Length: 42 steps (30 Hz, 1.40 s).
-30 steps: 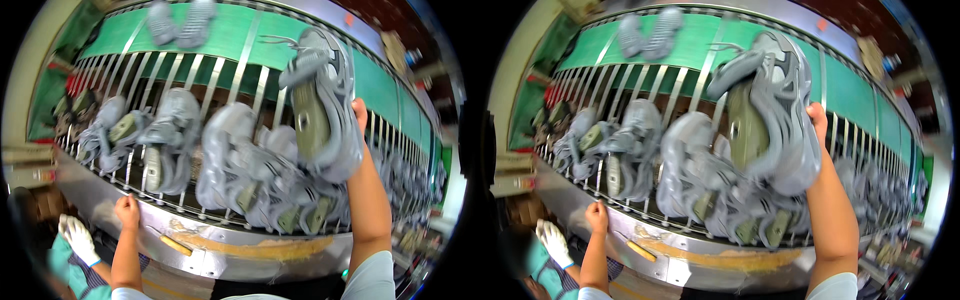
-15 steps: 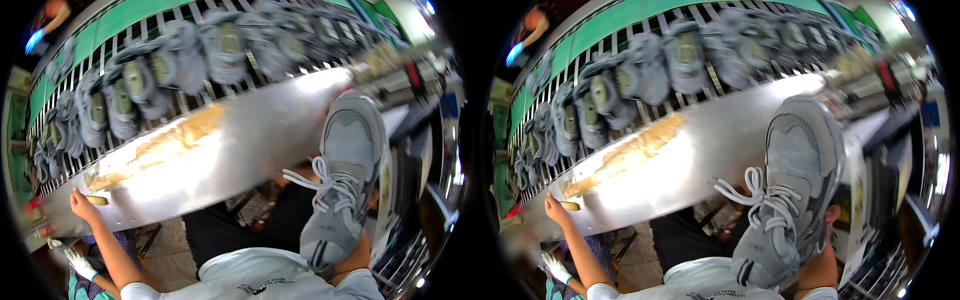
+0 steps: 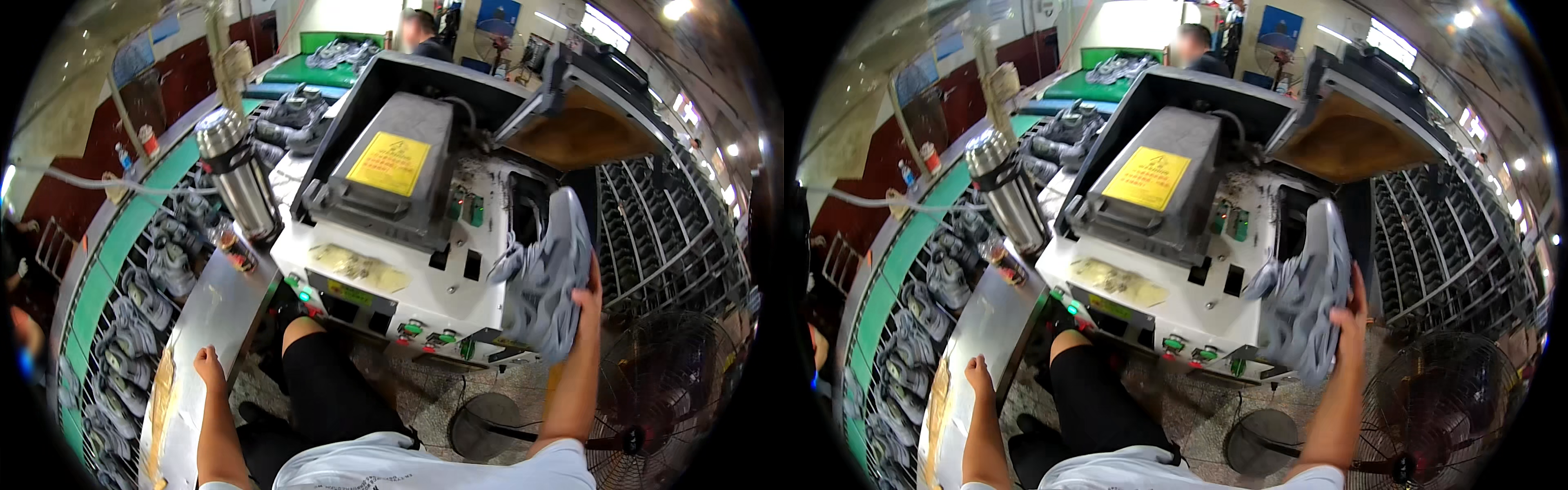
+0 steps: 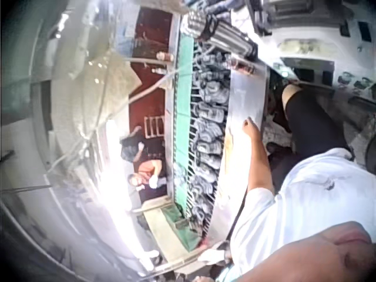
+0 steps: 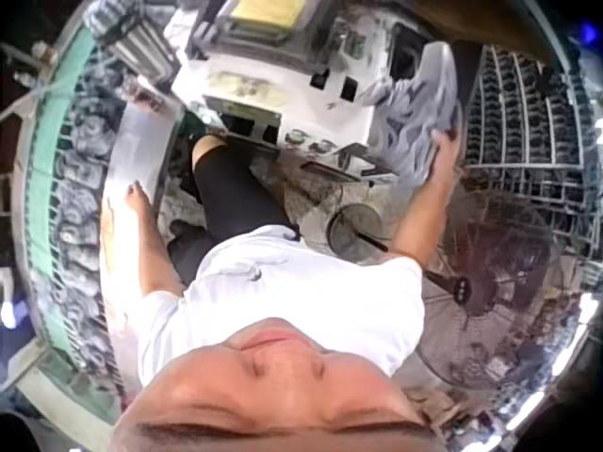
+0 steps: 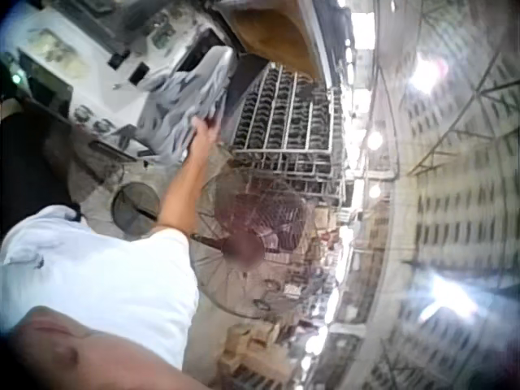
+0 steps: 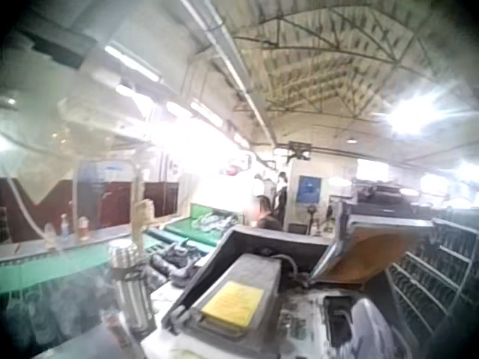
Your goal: The person picks up shoes from a conveyor belt, places them into an industrial machine for processing, operates the machine with a button, and removes the shoes.
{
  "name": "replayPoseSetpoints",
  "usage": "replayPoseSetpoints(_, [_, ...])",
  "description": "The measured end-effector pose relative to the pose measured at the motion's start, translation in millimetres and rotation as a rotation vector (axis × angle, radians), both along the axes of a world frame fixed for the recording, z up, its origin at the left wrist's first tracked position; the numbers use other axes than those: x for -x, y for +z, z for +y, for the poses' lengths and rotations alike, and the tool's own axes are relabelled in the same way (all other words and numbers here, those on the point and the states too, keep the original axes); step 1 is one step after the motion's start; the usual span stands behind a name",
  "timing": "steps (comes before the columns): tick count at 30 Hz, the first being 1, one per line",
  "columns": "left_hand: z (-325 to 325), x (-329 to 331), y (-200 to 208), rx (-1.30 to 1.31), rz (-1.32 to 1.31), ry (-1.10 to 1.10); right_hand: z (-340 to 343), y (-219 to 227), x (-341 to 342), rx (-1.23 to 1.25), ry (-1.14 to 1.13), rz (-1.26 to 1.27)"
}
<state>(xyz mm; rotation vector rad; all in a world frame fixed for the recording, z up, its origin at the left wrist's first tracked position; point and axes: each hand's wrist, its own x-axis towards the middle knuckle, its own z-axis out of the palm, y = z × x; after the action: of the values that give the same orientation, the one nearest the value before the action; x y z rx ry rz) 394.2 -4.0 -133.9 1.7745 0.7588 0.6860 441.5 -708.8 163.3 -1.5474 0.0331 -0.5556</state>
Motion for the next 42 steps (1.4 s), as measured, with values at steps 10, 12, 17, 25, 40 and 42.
replayPoseSetpoints(10, [-43, -19, -8, -0.765, 0.535, 0.100, -117, 28, -204, 0.826, -0.583, 0.609])
replayPoseSetpoints(12, [-51, -22, -2, -0.746, 0.535, 0.096, -114, 20, -224, 0.857, -0.580, 0.716])
replayPoseSetpoints(17, [-39, -19, -7, -0.706, 0.487, 0.076, -86, -23, -235, 0.919, -0.555, 0.935])
replayPoseSetpoints(25, [-221, -52, 55, -0.310, 0.320, -0.654, -74, -90, -126, 1.230, -0.597, 0.212])
replayPoseSetpoints(40, [-453, -61, 35, -0.045, 0.170, -1.518, -60, -245, 117, -0.871, -0.751, 0.170])
replayPoseSetpoints(42, [-423, -65, 26, 0.076, 0.138, -1.507, -22, -269, 115, -0.633, -0.728, 0.472])
